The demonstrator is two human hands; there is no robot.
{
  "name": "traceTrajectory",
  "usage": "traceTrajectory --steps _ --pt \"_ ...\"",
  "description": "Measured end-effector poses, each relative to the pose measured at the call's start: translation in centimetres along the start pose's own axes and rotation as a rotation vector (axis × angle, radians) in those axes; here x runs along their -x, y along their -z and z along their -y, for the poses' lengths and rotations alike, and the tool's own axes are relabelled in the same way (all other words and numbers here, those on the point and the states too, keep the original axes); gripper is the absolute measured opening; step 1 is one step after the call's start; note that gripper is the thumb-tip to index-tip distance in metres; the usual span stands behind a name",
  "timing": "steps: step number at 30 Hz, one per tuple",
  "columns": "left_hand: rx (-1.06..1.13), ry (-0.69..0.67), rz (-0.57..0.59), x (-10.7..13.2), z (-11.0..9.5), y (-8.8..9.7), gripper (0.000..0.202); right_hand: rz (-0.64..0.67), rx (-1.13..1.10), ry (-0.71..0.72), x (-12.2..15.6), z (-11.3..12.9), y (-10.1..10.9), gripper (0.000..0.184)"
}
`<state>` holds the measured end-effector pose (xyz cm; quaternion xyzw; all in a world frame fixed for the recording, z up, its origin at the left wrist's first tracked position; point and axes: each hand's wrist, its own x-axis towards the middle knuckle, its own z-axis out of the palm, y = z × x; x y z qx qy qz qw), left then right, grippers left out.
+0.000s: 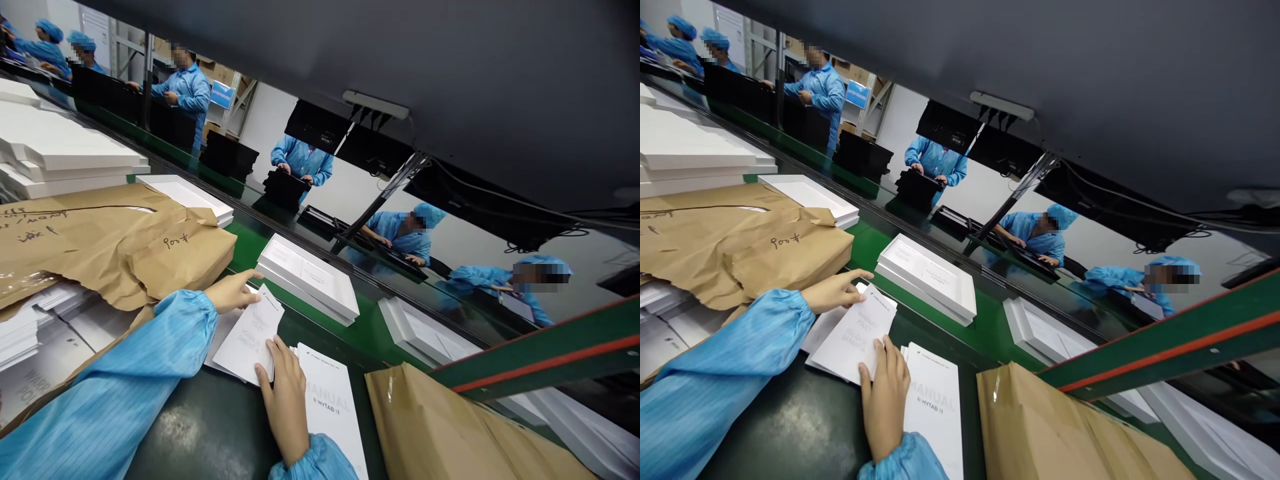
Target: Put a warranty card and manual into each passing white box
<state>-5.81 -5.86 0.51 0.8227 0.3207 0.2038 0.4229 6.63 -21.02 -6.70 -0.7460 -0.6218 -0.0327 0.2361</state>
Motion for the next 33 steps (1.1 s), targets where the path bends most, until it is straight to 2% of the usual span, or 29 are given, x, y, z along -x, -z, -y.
traceTrajectory --steps 2,5,7,9,12,14,16,20,24,33 --pt "0.160 -0.028 0.109 0.1 -0.2 -0.5 0.048 -0.004 -0.024 -0.006 0.1 0.2 0.1 0.037" --pt "0.245 -0.060 0.161 0.0 -0.1 -0.9 0.035 0.001 -0.094 0.033 -0.4 -0.1 1.1 0.036" --pt "0.377 -0.038 0.098 -0.3 0.3 -1.2 0.030 -0.021 -0.161 0.051 -1.0 -1.3 2.7 0.036" --pt "0.572 -0.006 -0.011 -0.8 0.8 -1.6 0.036 -0.070 -0.192 0.000 -1.6 -3.2 4.8 0.036" --pt "0.839 0.019 -0.117 -1.4 1.4 -2.8 0.047 -0.018 -0.090 -0.186 -1.8 -7.1 7.4 0.043" --pt "0.916 0.052 -0.137 -1.6 1.8 -3.9 0.048 0.037 -0.008 -0.346 -1.6 -9.4 8.0 0.051" --pt "0.938 0.075 -0.127 -1.8 2.1 -4.7 0.047 0.086 0.005 -0.426 -1.4 -11.0 7.9 0.050" --pt "0.946 0.090 -0.128 -2.1 2.6 -5.4 0.045 0.100 -0.049 -0.412 -1.4 -12.2 7.1 0.030" --pt "0.954 0.095 -0.130 -2.1 2.8 -5.4 0.045 0.009 -0.108 -0.399 -1.7 -12.2 6.9 0.018" --pt "0.907 0.093 -0.113 -2.2 2.8 -5.5 0.044 -0.194 -0.460 -0.402 -2.1 -11.8 7.8 0.020"
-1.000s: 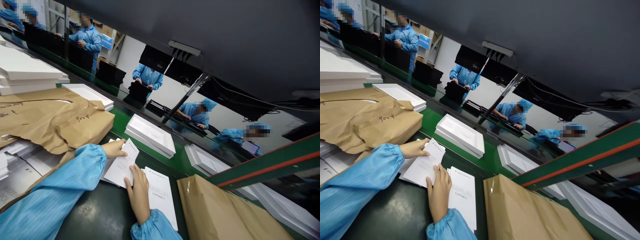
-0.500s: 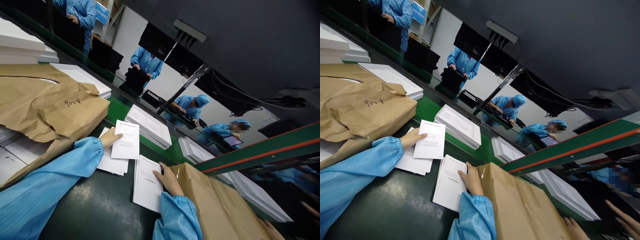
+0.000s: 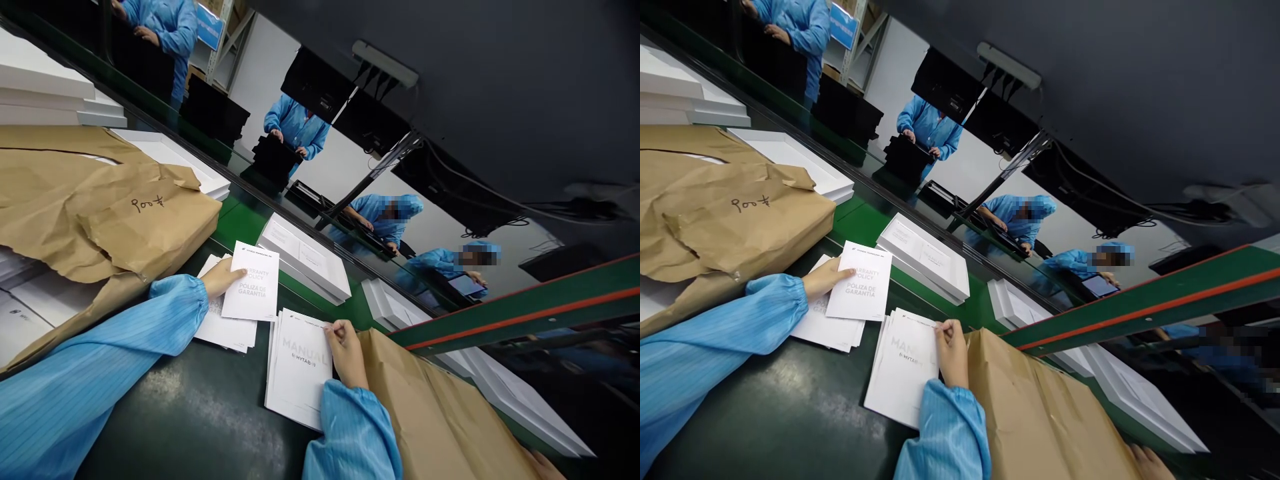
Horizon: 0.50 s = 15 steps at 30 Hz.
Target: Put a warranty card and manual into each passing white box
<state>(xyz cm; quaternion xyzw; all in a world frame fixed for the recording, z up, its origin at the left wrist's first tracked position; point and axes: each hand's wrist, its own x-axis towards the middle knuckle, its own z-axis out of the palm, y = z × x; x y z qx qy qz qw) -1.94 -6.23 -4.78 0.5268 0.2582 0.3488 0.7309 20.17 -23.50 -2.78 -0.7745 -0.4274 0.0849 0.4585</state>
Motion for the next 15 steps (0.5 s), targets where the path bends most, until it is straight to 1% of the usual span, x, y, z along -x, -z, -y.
traceTrajectory --steps 2,5,7,9,11,13,15 --pt "-0.018 -0.003 -0.002 0.0 0.0 0.0 0.043 -0.106 -0.092 -0.015 0.0 0.3 0.4 0.022" --pt "-0.030 -0.001 0.017 0.2 -0.2 -0.1 0.042 -0.314 -0.246 -0.068 -0.1 0.8 1.1 0.025" --pt "-0.046 0.018 0.032 0.5 -0.4 -0.5 0.041 -0.388 -0.353 -0.124 -0.2 1.1 1.2 0.028" --pt "-0.078 0.034 0.061 0.8 -0.5 -1.2 0.038 -0.387 -0.438 -0.182 -0.1 1.6 0.8 0.032" --pt "-0.109 0.028 0.124 1.3 -0.6 -2.1 0.036 -0.339 -0.493 -0.227 0.2 2.2 -0.1 0.038" --pt "-0.118 0.006 0.214 1.9 -0.6 -3.1 0.035 -0.262 -0.542 -0.262 0.6 2.9 -1.2 0.044" --pt "-0.108 -0.027 0.332 2.5 -0.4 -3.8 0.036 -0.201 -0.584 -0.270 1.1 3.5 -2.2 0.048"
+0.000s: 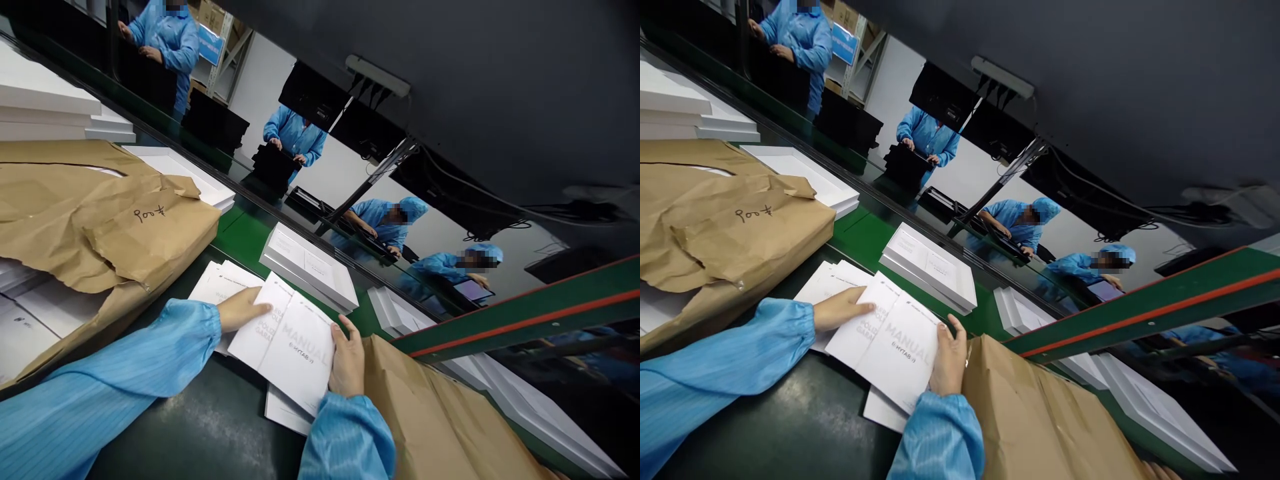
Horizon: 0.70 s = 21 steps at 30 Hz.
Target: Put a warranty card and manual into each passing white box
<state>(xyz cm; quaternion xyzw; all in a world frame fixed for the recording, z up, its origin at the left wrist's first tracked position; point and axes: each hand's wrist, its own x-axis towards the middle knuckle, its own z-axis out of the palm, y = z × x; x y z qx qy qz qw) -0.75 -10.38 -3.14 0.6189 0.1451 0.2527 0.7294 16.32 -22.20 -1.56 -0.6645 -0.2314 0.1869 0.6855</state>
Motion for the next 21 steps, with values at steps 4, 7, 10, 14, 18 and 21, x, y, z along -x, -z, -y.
traceTrajectory --steps 4,7,10,14,18,21 --pt "0.020 -0.045 0.157 0.4 0.3 -1.0 0.045 0.029 -0.017 0.040 0.9 -0.2 -0.9 0.048" --pt "0.008 -0.035 0.099 0.2 0.7 -1.1 0.046 -0.001 -0.044 0.088 0.7 -0.4 -1.0 0.045" --pt "-0.011 -0.062 -0.026 -0.2 1.2 -0.8 0.048 0.005 -0.117 0.100 0.6 -0.7 -1.2 0.046" --pt "0.026 -0.118 -0.195 -0.6 1.5 -0.2 0.048 0.273 -0.178 -0.163 1.1 -1.0 -1.6 0.046" --pt "0.037 -0.173 -0.319 -0.8 1.6 0.5 0.044 0.546 -0.173 -0.409 1.9 -1.6 -2.0 0.045" --pt "0.050 -0.184 -0.283 -0.9 1.9 0.9 0.042 0.538 -0.144 -0.422 2.0 -2.3 -2.0 0.046"
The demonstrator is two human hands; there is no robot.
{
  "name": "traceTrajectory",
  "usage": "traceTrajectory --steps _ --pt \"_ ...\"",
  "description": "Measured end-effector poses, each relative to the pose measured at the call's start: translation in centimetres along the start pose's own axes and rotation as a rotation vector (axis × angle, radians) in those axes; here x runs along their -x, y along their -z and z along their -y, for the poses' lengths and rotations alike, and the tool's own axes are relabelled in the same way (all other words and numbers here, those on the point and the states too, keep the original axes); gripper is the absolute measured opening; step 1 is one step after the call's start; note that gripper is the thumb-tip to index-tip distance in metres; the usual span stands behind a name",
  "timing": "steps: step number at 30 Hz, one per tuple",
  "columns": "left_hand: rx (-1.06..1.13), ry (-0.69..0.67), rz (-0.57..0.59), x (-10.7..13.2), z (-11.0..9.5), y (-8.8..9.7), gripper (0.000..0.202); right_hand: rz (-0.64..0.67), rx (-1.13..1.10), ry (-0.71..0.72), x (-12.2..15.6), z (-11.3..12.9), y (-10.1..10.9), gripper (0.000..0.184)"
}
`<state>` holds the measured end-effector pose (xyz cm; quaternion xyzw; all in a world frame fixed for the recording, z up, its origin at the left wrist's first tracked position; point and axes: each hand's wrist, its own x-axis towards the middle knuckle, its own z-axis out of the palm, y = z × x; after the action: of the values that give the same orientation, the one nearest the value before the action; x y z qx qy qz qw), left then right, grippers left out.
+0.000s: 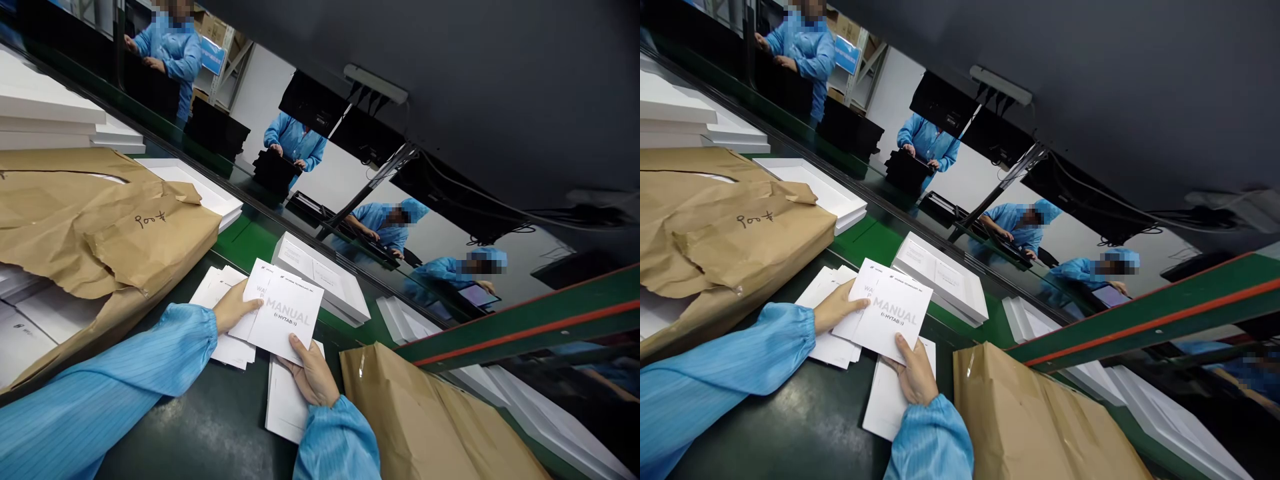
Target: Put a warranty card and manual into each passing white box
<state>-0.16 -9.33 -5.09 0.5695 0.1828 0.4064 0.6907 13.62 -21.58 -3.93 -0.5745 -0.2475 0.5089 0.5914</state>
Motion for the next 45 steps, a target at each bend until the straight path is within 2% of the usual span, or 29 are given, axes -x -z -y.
traceTrajectory --steps 5,10,14,16,18,21,25,34,45 --pt "0.016 0.007 0.125 -0.21 0.70 0.34 0.043 -0.045 0.031 0.002 -0.25 -0.42 0.14 0.041" --pt "0.027 0.024 0.140 -0.31 0.65 0.48 0.046 -0.027 0.081 -0.013 -0.19 -0.36 -0.21 0.036" --pt "0.033 0.004 0.219 -0.24 0.39 0.27 0.049 -0.068 0.075 0.050 -0.27 -0.35 -0.26 0.039" --pt "-0.043 -0.030 0.252 -0.12 0.35 0.13 0.050 -0.105 0.051 0.088 -0.32 -0.31 -0.16 0.041" --pt "-0.189 -0.056 0.239 0.08 0.36 0.04 0.049 -0.124 0.029 0.115 -0.35 -0.24 -0.06 0.042" --pt "-0.315 -0.003 0.241 0.42 0.34 0.00 0.048 -0.112 0.028 0.128 -0.38 -0.14 0.00 0.043" --pt "-0.255 0.083 0.297 0.56 0.18 -0.01 0.049 -0.075 0.054 0.145 -0.41 -0.14 -0.04 0.039" --pt "-0.184 0.096 0.317 0.24 0.34 0.03 0.048 -0.020 0.067 0.196 -0.51 -0.36 -0.08 0.030" --pt "-0.178 0.093 0.306 0.25 0.25 -0.10 0.047 -0.013 0.103 0.193 -0.47 -0.38 0.05 0.027"
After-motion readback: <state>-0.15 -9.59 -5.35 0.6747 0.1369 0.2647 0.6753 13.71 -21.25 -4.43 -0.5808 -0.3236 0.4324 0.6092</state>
